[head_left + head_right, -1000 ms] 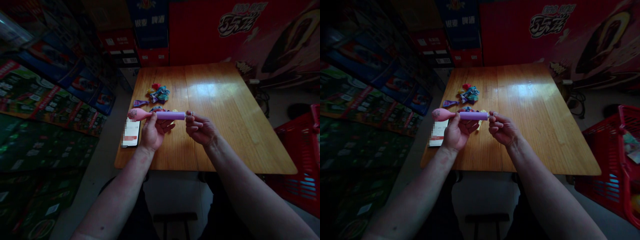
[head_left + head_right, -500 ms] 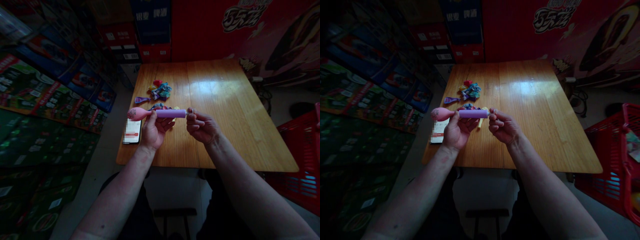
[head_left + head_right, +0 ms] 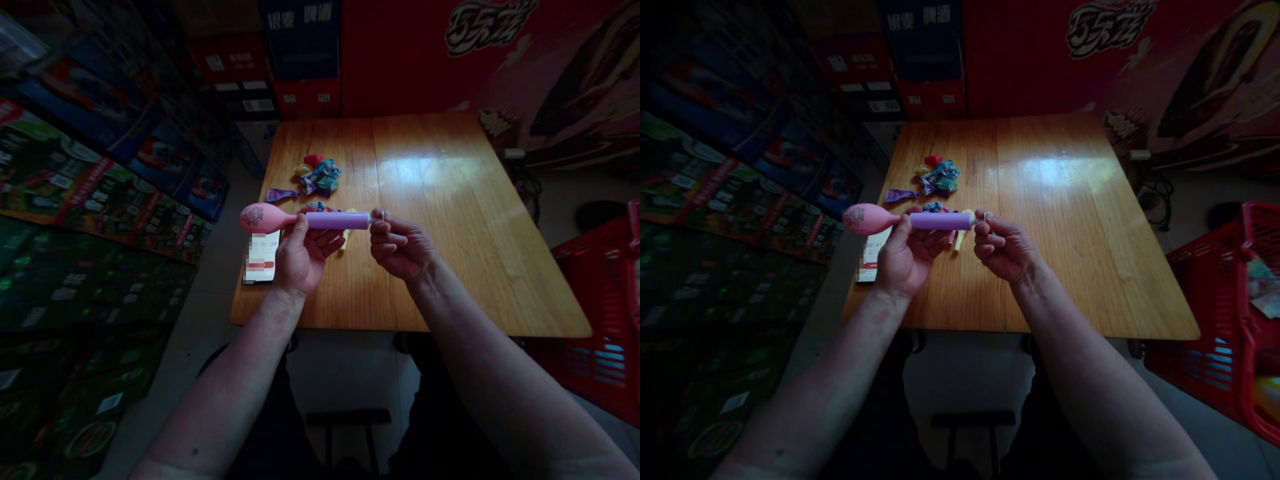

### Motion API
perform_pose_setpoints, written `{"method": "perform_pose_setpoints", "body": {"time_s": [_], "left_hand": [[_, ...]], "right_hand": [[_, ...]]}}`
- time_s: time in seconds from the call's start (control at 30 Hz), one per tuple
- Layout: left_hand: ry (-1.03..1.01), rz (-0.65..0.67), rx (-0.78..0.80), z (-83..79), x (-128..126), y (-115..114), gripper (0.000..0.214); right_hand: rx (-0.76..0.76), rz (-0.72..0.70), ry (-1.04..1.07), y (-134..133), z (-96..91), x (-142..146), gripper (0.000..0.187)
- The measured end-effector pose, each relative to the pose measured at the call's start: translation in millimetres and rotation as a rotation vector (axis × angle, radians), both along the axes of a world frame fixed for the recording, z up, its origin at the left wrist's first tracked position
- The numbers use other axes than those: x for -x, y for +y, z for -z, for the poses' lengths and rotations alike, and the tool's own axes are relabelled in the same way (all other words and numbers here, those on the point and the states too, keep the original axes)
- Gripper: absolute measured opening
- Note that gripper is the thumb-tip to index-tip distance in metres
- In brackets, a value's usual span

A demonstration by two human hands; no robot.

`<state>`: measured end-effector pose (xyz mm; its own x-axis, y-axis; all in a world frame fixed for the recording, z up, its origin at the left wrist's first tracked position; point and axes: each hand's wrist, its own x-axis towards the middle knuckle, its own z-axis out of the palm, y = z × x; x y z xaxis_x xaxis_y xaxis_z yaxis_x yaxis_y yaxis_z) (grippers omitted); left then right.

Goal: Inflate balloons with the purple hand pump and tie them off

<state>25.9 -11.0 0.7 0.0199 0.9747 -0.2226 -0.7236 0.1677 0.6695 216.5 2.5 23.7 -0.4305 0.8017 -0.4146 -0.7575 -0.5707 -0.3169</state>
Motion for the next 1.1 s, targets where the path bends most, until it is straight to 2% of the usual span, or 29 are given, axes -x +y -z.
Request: {"method": "perform_pose_setpoints", "body": {"time_s": [0.17,0.3,0.37,0.47,0.63,0.83,1.0,1.1], "left_hand": [[0.035,-0.044,0.016,-1.2,10.1,7.6,0.032],[0.082,-0.138,0.016,-7.2,22.7,10.1,0.029],[0.071,-0.114,-0.01,-7.5,20.5,7.1,0.032],[0.046,-0.024,0.008,-4.2,9.5,1.0,0.037],[0.053,-0.035,0.016,-1.4,6.5,1.9,0.038],[0.046,-0.173,-0.003,-4.8,24.7,8.5,0.036],[0.047,-0.035,0.024,-1.2,7.4,-3.2,0.041],[0.062,-0.04,0.018,0.6,2.2,-3.2,0.038]], "right_hand": [[-0.006,-0.02,-0.036,1.0,-5.6,-10.1,0.038],[-0.072,0.019,-0.023,0.9,-12.6,-25.0,0.048],[-0.077,0.024,0.011,0.4,-9.3,-21.7,0.048],[-0.064,-0.027,0.032,0.1,0.8,-7.3,0.036],[-0.078,-0.068,0.019,0.7,2.8,-2.6,0.028],[-0.121,-0.024,-0.017,1.0,-9.2,-24.2,0.038],[-0.139,-0.09,0.04,0.6,8.1,-6.2,0.017],[-0.151,-0.102,0.035,1.5,12.4,-1.4,0.015]]}}
